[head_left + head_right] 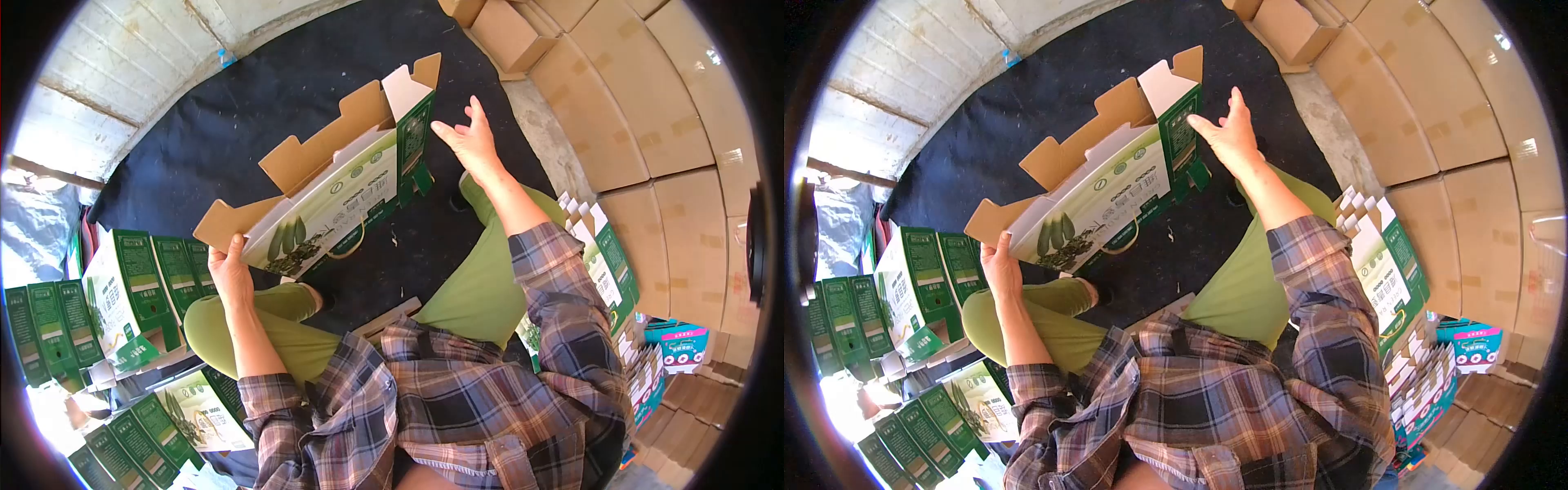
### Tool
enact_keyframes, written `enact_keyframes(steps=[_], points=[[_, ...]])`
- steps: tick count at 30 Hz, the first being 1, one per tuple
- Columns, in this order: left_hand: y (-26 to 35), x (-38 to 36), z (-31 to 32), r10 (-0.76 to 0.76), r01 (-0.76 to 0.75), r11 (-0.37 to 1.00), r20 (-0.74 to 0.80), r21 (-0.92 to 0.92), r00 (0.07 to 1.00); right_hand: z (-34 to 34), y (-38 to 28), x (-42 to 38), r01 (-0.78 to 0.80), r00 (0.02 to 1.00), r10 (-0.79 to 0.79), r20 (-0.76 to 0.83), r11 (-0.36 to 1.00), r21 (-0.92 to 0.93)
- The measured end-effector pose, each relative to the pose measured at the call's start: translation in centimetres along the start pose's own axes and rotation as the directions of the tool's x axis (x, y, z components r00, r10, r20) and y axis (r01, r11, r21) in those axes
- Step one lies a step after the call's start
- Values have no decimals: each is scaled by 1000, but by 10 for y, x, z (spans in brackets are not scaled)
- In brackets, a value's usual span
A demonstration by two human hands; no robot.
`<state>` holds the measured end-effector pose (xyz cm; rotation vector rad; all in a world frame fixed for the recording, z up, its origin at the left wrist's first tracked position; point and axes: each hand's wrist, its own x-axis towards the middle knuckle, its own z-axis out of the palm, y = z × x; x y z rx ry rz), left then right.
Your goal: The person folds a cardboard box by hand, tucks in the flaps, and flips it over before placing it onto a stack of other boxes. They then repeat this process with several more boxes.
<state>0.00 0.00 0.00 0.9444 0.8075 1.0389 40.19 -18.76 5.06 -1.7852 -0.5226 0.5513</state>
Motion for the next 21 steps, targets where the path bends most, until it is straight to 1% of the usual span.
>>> enact_keyframes(steps=[2, 3, 5, 6, 7, 10, 11, 13, 14, 15, 16, 17, 18, 19, 20, 21], points=[[5, -12, 4, 63, -69, 993, 61, 97, 996, 11, -5, -4, 118, 991, -127, -35, 975, -187], [15, 4, 13, 121, -128, 987, 78, 94, 990, 29, -10, 18, 204, 974, -222, -52, 950, -237], [20, -14, 24, 175, -199, 942, 111, 270, 978, 37, -14, 16, 281, 952, -304, -40, 918, -281], [26, -21, 27, 167, -198, 942, 133, 272, 977, 42, -21, 13, 249, 953, -299, -55, 872, -420], [29, -26, 32, 169, -201, 941, 139, 271, 976, 46, -21, 15, 242, 951, -300, -73, 871, -428], [28, -36, 40, 249, -373, 841, 331, 392, 910, 38, -21, 16, 210, 954, -284, -93, 859, -466], [26, -38, 39, 248, -370, 843, 328, 391, 911, 35, -17, 20, 201, 960, -267, -90, 874, -443], [22, -46, 37, 190, -258, 897, 214, 359, 958, 31, -5, 21, 189, 969, -239, -68, 886, -423], [21, -46, 37, 197, -260, 897, 206, 356, 959, 29, -1, 22, 229, 948, -301, -103, 871, -435], [21, -43, 39, 248, -293, 888, 167, 355, 954, 27, 0, 23, 273, 921, -366, -136, 851, -448], [23, -40, 40, 299, -324, 875, 125, 360, 946, 26, -10, 16, 276, 941, -320, -112, 915, -295], [24, -38, 42, 304, -323, 874, 110, 362, 946, 23, -14, 14, 288, 945, -316, -89, 928, -237], [28, -37, 46, 321, -309, 903, 8, 298, 947, 20, -18, 8, 315, 947, -320, -28, 942, -116], [30, -35, 48, 329, -300, 926, -97, 231, 939, 16, -23, 0, 328, 944, -328, 35, 945, 8], [25, -29, 39, 345, -315, 928, -142, 200, 928, 14, -27, -8, 326, 941, -332, 66, 941, 91], [23, -28, 36, 351, -315, 926, -162, 208, 922, 14, -31, -15, 319, 936, -338, 97, 931, 176]])
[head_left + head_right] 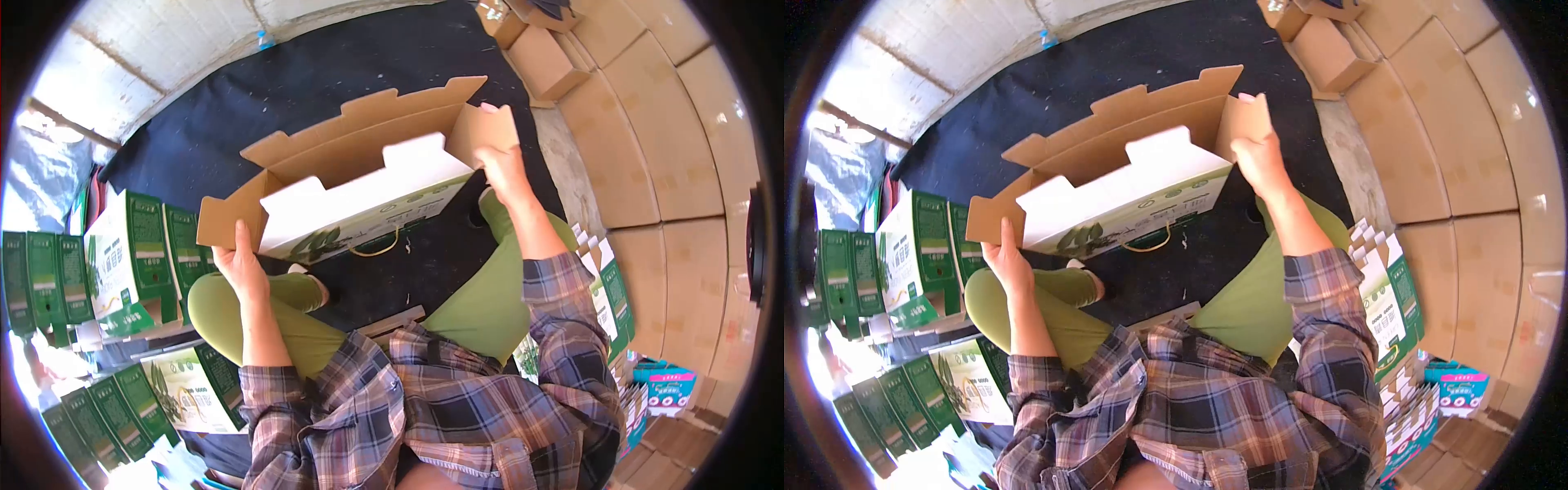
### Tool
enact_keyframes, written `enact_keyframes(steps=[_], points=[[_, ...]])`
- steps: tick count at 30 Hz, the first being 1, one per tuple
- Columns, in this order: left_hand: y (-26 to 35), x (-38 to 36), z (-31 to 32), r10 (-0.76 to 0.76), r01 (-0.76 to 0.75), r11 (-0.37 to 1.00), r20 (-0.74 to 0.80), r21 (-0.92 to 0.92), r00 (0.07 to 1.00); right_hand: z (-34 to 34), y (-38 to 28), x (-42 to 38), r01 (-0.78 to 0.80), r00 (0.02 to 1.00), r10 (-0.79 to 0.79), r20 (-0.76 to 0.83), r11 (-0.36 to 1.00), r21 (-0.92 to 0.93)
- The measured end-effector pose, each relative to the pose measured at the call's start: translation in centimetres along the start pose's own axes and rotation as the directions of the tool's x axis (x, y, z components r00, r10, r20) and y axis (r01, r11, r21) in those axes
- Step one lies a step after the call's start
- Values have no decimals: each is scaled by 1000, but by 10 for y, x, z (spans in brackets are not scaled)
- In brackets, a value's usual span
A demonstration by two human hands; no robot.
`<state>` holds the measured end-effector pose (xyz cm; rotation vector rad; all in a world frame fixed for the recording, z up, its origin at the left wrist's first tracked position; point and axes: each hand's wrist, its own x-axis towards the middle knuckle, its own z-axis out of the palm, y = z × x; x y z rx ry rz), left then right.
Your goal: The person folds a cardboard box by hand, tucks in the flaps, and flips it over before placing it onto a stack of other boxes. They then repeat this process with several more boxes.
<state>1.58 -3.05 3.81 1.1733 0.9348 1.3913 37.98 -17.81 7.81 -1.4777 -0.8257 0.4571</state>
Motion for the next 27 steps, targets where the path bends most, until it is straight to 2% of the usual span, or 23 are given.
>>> enact_keyframes(steps=[1, 2, 4, 6, 7, 8, 10, 11, 12, 13, 14, 15, 16, 18, 19, 20, 22, 23, 25, 26, 27], points=[[-1, 2, -2, 4, -4, 1000, -47, 2, 999, -1, -5, -3, -64, 998, 63, 25, 997, 42], [-2, 4, -4, 11, -11, 1000, -92, 4, 996, -1, -3, -5, -61, 997, 55, 55, 992, 111], [-7, 10, -14, 4, 0, 999, -68, 54, 998, -3, 1, -7, -109, 992, 103, 70, 989, 99], [-12, 12, -12, -80, 73, 996, -168, -43, 982, -4, 5, -10, -167, 983, 155, 96, 977, 134], [-4, 11, -9, -148, 150, 989, -177, -2, 973, -6, 7, -12, -228, 971, 212, 106, 959, 170], [-7, 14, -14, -149, 151, 988, -183, -1, 972, -9, 10, -13, -231, 970, 214, 112, 958, 169], [-8, 21, -21, -161, 178, 980, -169, 92, 972, -14, 12, -14, -348, 933, 318, 171, 918, 191], [-9, 23, -24, -101, 146, 968, -218, 203, 971, -16, 13, -17, -354, 930, 323, 176, 916, 189], [-4, 24, -23, -104, 150, 968, -223, 202, 969, -17, 9, -18, -362, 926, 323, 195, 907, 216], [0, 25, -21, 153, -19, 840, -203, 543, 967, -18, 7, -20, -369, 923, 322, 212, 897, 242], [6, 27, -20, 381, -157, 570, -90, 806, 920, -20, 8, -21, -368, 923, 322, 211, 898, 239], [16, 30, -18, 401, -201, 354, 46, 913, 915, -21, 9, -23, -364, 923, 315, 222, 901, 236], [21, 31, -11, 403, -202, 356, 45, 912, 914, -22, 10, -25, -358, 923, 306, 233, 904, 234], [24, 32, 7, 369, -316, -110, 334, 942, 867, -24, 9, -26, -357, 923, 303, 238, 904, 235], [19, 33, 11, 362, -422, -41, 407, 906, 839, -25, 9, -29, -366, 919, 309, 245, 900, 236], [18, 32, 17, 332, -515, 86, 463, 853, 822, -26, 7, -30, -365, 919, 310, 244, 902, 231], [24, 24, 29, 304, -604, 141, 546, 784, 781, -26, 5, -34, -382, 913, 328, 241, 896, 226], [22, 25, 27, 299, -604, 146, 547, 783, 782, -28, 6, -34, -386, 912, 334, 238, 895, 222], [18, 32, 17, 300, -692, 283, 624, 664, 721, -31, 9, -34, -385, 911, 316, 264, 880, 277], [15, 33, 13, 297, -693, 288, 626, 661, 721, -33, 10, -33, -387, 911, 321, 258, 880, 274], [14, 32, 10, 158, -617, 441, 620, 652, 769, -34, 12, -33, -378, 914, 312, 259, 888, 263]])
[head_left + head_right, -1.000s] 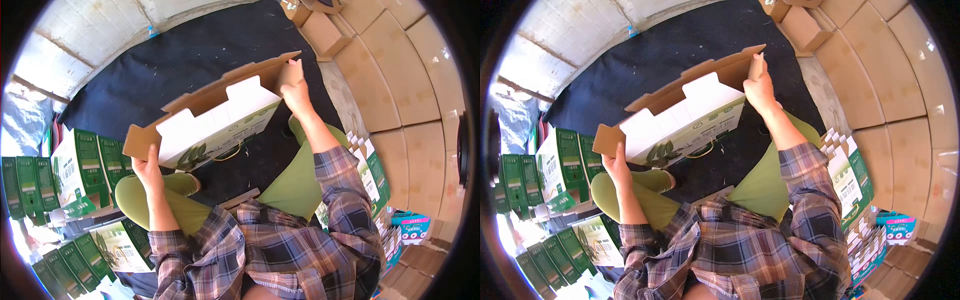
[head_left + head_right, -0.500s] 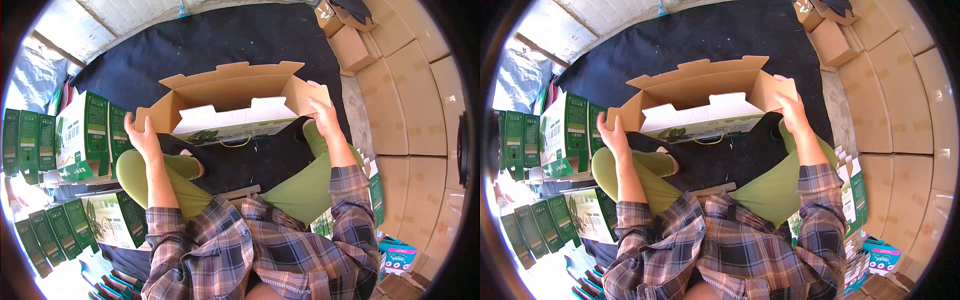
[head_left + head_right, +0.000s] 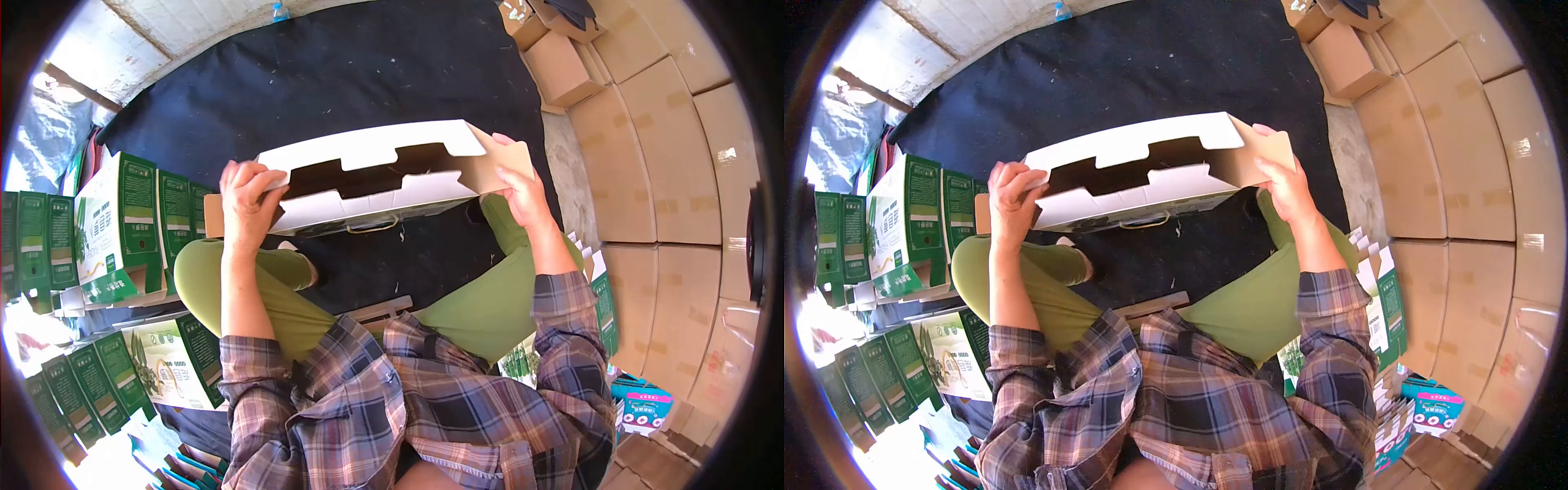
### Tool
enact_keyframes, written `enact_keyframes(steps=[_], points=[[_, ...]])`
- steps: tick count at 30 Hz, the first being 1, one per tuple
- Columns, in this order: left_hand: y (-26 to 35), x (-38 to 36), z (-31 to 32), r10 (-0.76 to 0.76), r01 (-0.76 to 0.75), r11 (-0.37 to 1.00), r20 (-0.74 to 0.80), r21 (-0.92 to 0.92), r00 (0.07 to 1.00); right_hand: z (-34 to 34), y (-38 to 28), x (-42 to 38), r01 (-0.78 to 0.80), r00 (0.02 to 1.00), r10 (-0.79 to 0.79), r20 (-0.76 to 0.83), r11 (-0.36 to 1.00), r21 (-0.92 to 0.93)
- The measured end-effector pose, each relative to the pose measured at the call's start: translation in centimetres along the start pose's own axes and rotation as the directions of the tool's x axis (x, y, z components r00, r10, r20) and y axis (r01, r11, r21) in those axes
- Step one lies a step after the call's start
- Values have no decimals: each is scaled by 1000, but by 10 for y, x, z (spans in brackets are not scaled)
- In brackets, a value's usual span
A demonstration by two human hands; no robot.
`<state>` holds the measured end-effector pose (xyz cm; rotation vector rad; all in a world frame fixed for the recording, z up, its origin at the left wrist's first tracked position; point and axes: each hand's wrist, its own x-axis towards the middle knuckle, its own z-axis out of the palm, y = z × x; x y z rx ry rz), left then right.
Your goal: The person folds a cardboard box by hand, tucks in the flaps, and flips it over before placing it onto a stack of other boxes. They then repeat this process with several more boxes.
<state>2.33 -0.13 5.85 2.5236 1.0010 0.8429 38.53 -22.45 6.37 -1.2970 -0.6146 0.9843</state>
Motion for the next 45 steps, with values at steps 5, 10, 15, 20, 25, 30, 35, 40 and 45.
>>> enact_keyframes(steps=[5, 10, 15, 20, 25, 30, 35, 40, 45], points=[[6, -6, -2, -23, 5, 996, 211, 88, 977, 2, 1, 0, -2, 1000, 2, -8, 1000, -3], [8, -8, -4, -24, -11, 993, 288, 117, 957, 19, -12, -10, 199, 968, -138, 209, 929, -311], [13, -11, -5, -1, -37, 990, 272, 136, 962, 14, 5, 7, 162, 939, 55, 341, 801, -576], [17, -18, -20, 222, -149, 959, -312, 242, 924, 21, 13, 11, 283, 938, -7, 347, 593, -754], [-1, -41, -15, -250, 40, 943, -625, -329, 740, 17, 16, 10, 291, 936, 7, 351, 543, -788], [0, -40, 7, -59, 82, 895, 66, -439, 996, 18, 16, 12, 303, 935, -22, 353, 565, -768], [15, -32, 36, -299, 318, 914, 111, -252, 948, 15, 30, 22, 261, 954, -58, 295, 646, -718], [12, -29, 44, -8, 8, 994, -2, 113, 1000, 57, 9, 2, 284, 959, -96, 267, 348, -893], [24, -28, 35, 48, -67, 988, 132, 140, 990, 60, 13, -1, 333, 940, -108, 324, 89, -939]])
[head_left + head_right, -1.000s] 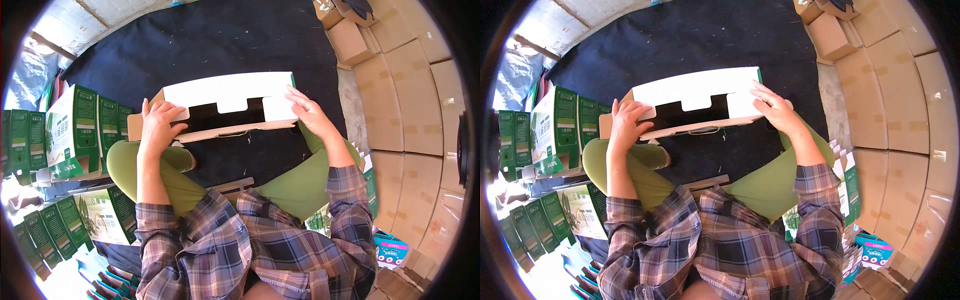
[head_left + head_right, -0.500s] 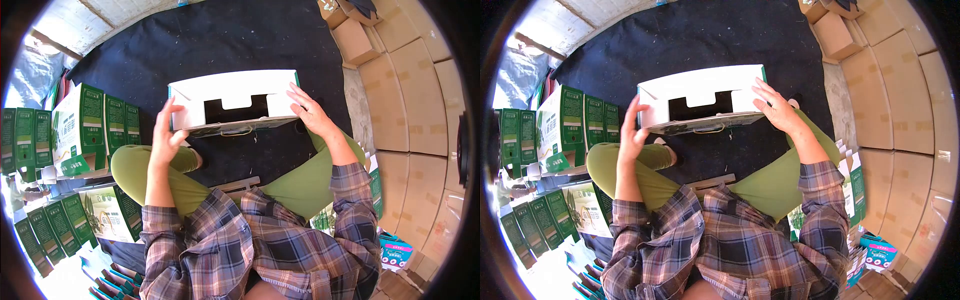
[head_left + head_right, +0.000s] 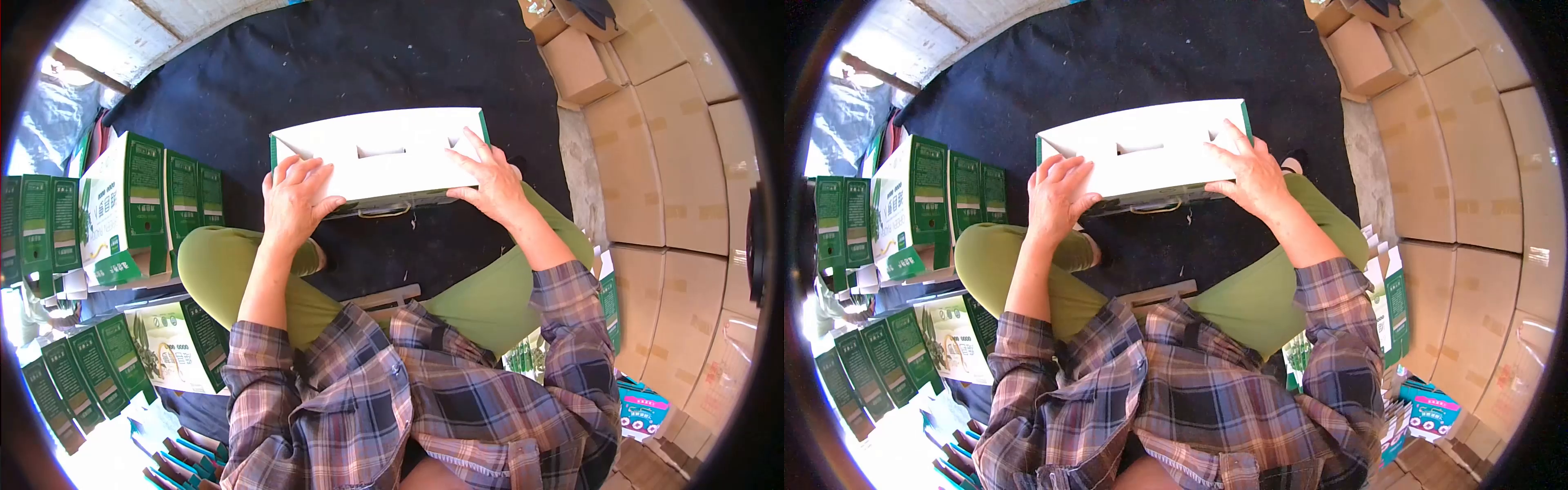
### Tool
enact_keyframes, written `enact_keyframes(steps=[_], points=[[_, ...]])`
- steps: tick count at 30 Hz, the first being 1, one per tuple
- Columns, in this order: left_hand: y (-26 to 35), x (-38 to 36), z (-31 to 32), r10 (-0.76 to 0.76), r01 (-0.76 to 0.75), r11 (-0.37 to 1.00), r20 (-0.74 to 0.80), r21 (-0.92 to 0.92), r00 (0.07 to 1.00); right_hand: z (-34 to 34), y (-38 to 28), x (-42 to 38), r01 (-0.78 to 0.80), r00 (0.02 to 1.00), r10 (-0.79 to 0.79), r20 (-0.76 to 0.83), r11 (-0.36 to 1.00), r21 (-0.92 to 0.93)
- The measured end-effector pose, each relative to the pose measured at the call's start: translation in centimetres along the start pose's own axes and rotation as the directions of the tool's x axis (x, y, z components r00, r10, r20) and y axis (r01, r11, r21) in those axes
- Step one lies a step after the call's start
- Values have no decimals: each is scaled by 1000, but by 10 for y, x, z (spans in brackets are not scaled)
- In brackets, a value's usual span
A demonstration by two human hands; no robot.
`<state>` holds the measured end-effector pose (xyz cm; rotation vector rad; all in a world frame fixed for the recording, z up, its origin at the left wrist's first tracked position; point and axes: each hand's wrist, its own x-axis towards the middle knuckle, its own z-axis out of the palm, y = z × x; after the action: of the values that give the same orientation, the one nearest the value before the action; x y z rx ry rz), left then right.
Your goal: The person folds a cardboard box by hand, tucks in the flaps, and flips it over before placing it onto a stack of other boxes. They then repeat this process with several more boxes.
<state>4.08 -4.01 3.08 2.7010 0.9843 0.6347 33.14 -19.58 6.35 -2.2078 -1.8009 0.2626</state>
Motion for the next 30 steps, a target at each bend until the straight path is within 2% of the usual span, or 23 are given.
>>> enact_keyframes(steps=[2, 5, 9, 10, 12, 13, 14, 15, 16, 17, 18, 20, 21, 22, 24, 25, 28, 29, 30], points=[[-2, 1, 0, 34, -41, 997, 115, 62, 993, 3, 3, -2, 0, 1000, 0, 25, 1000, -17], [1, 3, -4, 4, -13, 999, 193, 45, 981, 5, 6, -3, 10, 998, -7, 58, 999, -53], [2, 2, -2, -8, 1, 999, 176, 38, 984, 1, 0, -5, -4, 998, 8, 61, 998, -69], [2, 1, -3, -12, 12, 1000, 137, 1, 990, 0, 1, -5, -1, 998, 5, 59, 998, -70], [-3, 1, 0, -16, 19, 999, 97, -36, 995, -2, 9, -3, -8, 1000, 11, -12, 984, 176], [-11, 0, 8, -105, 78, 977, -131, -197, 986, 12, 29, 0, -2, 986, 54, -157, 948, 318], [-20, 0, 11, -221, 93, 928, -334, -361, 916, 25, 49, 5, 29, 949, 117, -292, 892, 451], [-28, 1, 8, -508, 335, 768, -201, -546, 837, 22, 54, 7, -97, 935, 311, -168, 683, 723], [-42, 4, 11, -688, 371, 507, -106, -778, 718, 10, 49, 7, -309, 870, 492, -46, 614, 726], [-53, 0, 11, -786, 518, 319, 83, -794, 612, 9, 52, 8, -439, 816, 568, 107, 487, 755], [-53, 3, 2, -836, 633, 115, 269, -765, 478, 8, 59, 8, -555, 741, 620, 259, 348, 756], [-87, -11, 36, -755, 715, -152, 547, -683, 362, 43, 89, 6, -682, 685, 601, 411, 330, 653], [-86, -14, 42, -647, 714, -229, 651, -662, 396, 29, 70, 4, -729, 664, 552, 504, 329, 600], [-76, -15, 45, -559, 691, -261, 689, -674, 461, 29, 68, 3, -723, 670, 548, 500, 330, 607], [-63, -13, 39, -546, 700, -261, 700, -665, 461, 30, 68, 6, -781, 589, 559, 583, 209, 589], [-54, -5, 28, -543, 698, -259, 698, -668, 467, 31, 71, 5, -778, 592, 562, 578, 211, 592], [-46, 5, 10, -452, 667, -332, 733, -667, 508, 24, 72, 5, -576, 717, 558, 419, 134, 807], [-52, 2, 13, -494, 528, -266, 585, -806, 643, 19, 71, 2, -413, 823, 452, 344, 60, 909], [-53, 2, 12, -521, 364, -194, 410, -911, 748, 15, 73, 4, -413, 822, 454, 343, 62, 909]])
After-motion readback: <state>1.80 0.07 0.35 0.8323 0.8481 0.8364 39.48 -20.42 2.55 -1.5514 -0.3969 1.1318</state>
